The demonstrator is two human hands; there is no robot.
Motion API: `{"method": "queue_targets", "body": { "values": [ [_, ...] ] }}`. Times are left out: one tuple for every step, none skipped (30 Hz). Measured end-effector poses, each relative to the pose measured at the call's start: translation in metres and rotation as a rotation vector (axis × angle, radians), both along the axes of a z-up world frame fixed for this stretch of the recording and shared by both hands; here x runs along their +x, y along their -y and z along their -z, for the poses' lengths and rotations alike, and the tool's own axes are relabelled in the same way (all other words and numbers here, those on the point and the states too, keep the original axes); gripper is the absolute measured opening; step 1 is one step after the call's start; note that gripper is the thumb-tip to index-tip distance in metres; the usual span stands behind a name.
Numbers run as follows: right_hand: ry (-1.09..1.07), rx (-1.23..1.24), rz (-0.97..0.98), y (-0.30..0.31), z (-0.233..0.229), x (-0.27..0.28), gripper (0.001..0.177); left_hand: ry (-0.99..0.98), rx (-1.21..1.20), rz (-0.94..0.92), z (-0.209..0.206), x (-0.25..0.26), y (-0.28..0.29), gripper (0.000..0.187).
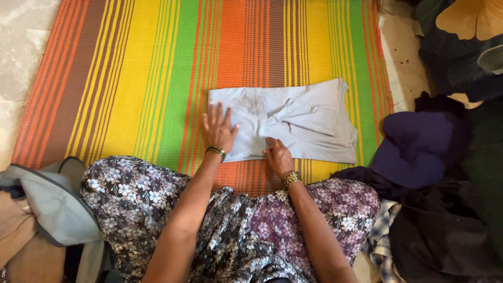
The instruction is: The person sits on a mat and folds a white t-shirt by hand. They smooth the fabric, fold the sleeves and sides inward, and then fold the shirt into a compact rectangle before placing it into a bag.
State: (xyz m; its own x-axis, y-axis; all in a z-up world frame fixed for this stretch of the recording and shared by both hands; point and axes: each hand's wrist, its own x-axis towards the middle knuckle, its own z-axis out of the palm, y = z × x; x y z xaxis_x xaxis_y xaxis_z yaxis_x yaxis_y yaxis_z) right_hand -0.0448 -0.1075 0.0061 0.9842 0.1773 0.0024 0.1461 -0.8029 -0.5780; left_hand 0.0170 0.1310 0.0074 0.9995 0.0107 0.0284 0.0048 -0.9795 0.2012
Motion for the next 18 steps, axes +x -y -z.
{"method": "queue_targets", "body": {
  "values": [
    [-0.063,-0.044,0.019,-0.003,-0.008,-0.001,0.050,0.023,-0.020,0.069,0.002,0.001,0.011,0.071],
    [0.010,-0.098,-0.017,-0.007,-0.015,-0.004,0.055,0.046,-0.039,0.138,0.005,0.002,0.019,0.072],
    [0.082,-0.153,-0.056,-0.009,-0.023,-0.007,0.060,0.031,-0.076,0.148,0.009,0.001,0.026,0.072],
    [0.154,-0.208,-0.094,-0.012,-0.031,-0.008,0.065,0.017,-0.113,0.158,0.013,0.001,0.032,0.073],
    [0.108,-0.284,-0.115,-0.016,-0.040,-0.008,0.068,0.000,-0.151,0.171,0.016,0.002,0.035,0.074],
    [0.060,-0.359,-0.136,-0.020,-0.048,-0.007,0.071,-0.022,-0.115,0.133,0.018,0.007,0.032,0.073],
    [0.010,-0.435,-0.154,-0.023,-0.057,-0.009,0.074,-0.045,-0.079,0.098,0.020,0.013,0.024,0.073],
    [-0.009,-0.457,-0.172,-0.026,-0.063,-0.014,0.073,-0.067,-0.043,0.063,0.021,0.018,0.015,0.072],
    [-0.028,-0.480,-0.190,-0.027,-0.069,-0.022,0.071,-0.041,-0.050,0.023,0.022,0.023,0.006,0.072],
    [-0.047,-0.503,-0.209,-0.028,-0.073,-0.025,0.070,-0.014,-0.056,-0.018,0.021,0.027,-0.004,0.071],
    [-0.069,-0.505,-0.196,-0.028,-0.076,-0.023,0.071,0.013,-0.060,-0.058,0.019,0.030,-0.012,0.070],
    [-0.091,-0.507,-0.184,-0.028,-0.077,-0.021,0.072,0.011,-0.053,-0.081,0.015,0.030,-0.016,0.069],
    [-0.113,-0.508,-0.169,-0.028,-0.078,-0.019,0.073,0.009,-0.046,-0.102,0.010,0.028,-0.019,0.068],
    [-0.133,-0.502,-0.165,-0.028,-0.077,-0.016,0.075,0.006,-0.039,-0.123,0.003,0.026,-0.020,0.067],
    [-0.153,-0.497,-0.158,-0.028,-0.074,-0.014,0.076,0.014,-0.004,-0.099,-0.003,0.024,-0.017,0.067],
    [-0.173,-0.492,-0.152,-0.028,-0.071,-0.012,0.078,0.022,0.030,-0.076,-0.009,0.022,-0.013,0.067],
    [-0.140,-0.495,-0.166,-0.028,-0.068,-0.013,0.078,0.029,0.065,-0.050,-0.012,0.022,-0.005,0.067],
    [-0.108,-0.498,-0.180,-0.027,-0.063,-0.015,0.078,0.063,0.030,0.056,-0.013,0.025,0.006,0.068]
  ]
}}
